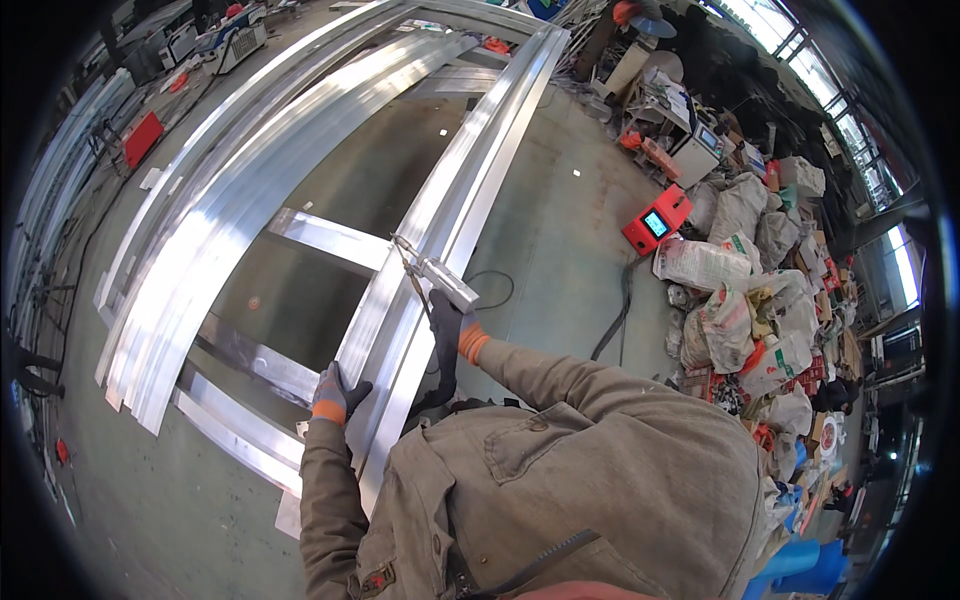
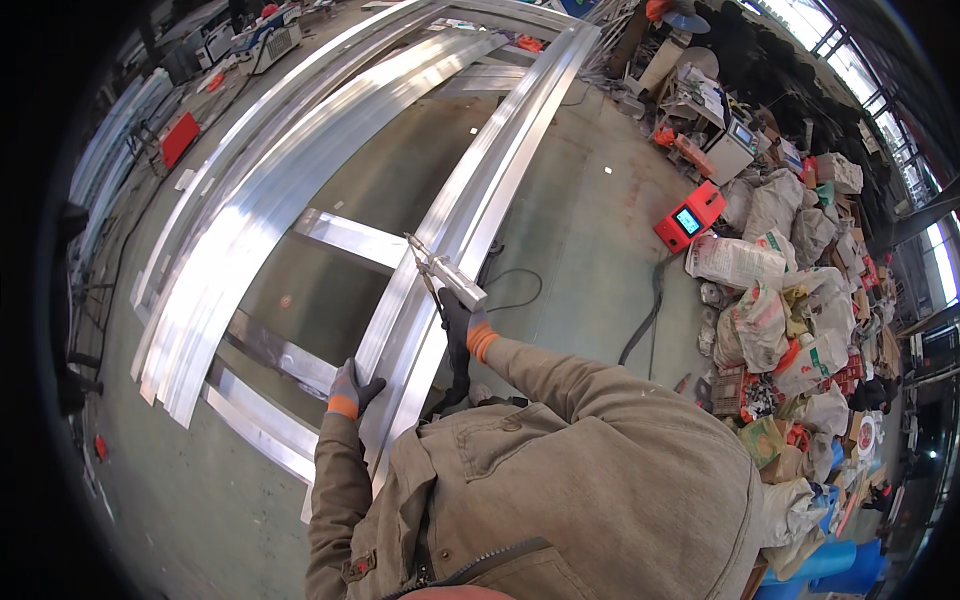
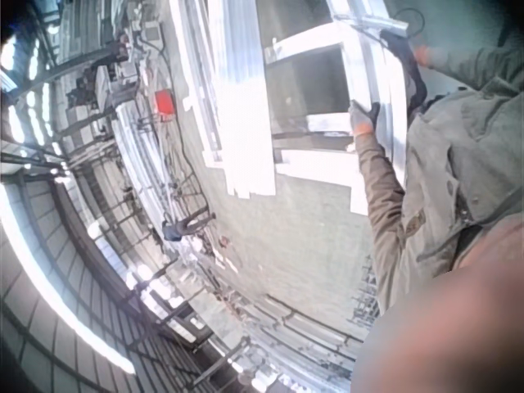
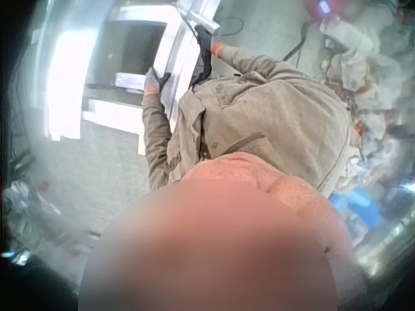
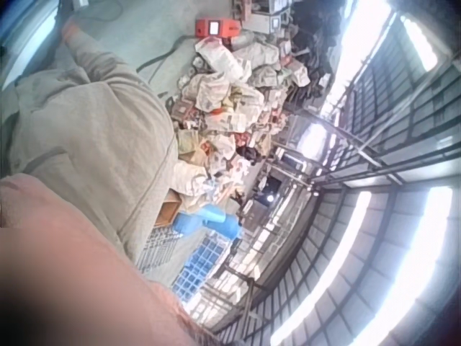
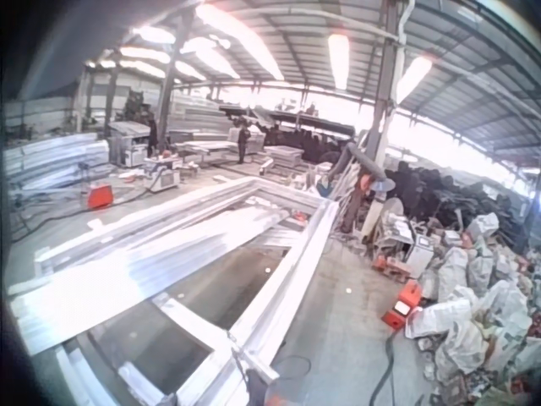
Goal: The person sits on the floor and uses pliers to adjust small metal parts, then stands to weld a large aluminum frame using a welding torch. They flip the frame and use a hammer to tap the welded joints.
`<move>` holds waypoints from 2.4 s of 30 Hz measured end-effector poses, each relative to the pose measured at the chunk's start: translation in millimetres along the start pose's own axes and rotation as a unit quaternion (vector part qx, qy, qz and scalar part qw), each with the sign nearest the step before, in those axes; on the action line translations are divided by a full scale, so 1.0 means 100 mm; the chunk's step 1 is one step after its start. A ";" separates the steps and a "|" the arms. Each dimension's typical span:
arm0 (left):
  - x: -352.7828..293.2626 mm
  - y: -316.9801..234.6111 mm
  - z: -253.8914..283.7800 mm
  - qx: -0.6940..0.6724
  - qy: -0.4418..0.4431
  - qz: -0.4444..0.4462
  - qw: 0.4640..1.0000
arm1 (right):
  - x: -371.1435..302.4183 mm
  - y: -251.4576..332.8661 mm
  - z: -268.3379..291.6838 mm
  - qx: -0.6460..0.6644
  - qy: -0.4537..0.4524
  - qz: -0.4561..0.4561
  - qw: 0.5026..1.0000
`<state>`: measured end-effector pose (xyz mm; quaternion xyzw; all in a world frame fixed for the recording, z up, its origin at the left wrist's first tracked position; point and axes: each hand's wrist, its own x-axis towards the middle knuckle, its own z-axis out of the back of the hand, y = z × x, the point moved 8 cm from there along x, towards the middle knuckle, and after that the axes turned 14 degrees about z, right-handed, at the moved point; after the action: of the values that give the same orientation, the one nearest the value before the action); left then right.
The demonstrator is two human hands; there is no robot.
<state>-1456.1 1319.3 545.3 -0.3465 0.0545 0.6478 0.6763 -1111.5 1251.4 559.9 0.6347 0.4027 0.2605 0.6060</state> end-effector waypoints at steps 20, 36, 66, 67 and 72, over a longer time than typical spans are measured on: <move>-0.08 -0.07 -0.10 0.009 -0.061 -0.042 0.997 | 0.26 -0.24 0.12 0.021 0.000 0.016 1.000; -0.60 -0.35 0.10 0.065 -0.126 0.034 0.989 | 0.52 -0.39 0.27 0.017 0.065 -0.020 0.998; -1.27 -0.23 -0.01 -0.208 -0.288 -0.022 0.935 | -0.53 0.57 -2.02 0.026 0.362 -0.124 0.923; -1.42 -0.10 -0.06 -0.307 -0.271 0.010 0.912 | -0.66 0.55 -2.22 0.062 0.390 -0.150 0.906; -2.40 0.38 -0.23 -0.640 -0.147 -0.003 0.754 | -1.51 0.30 -3.14 0.143 0.435 -0.239 0.857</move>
<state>-1519.5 1102.6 638.2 -0.5993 -0.4734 0.5726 0.2982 -1444.3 1303.9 653.5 0.4208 0.7970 0.2968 0.3157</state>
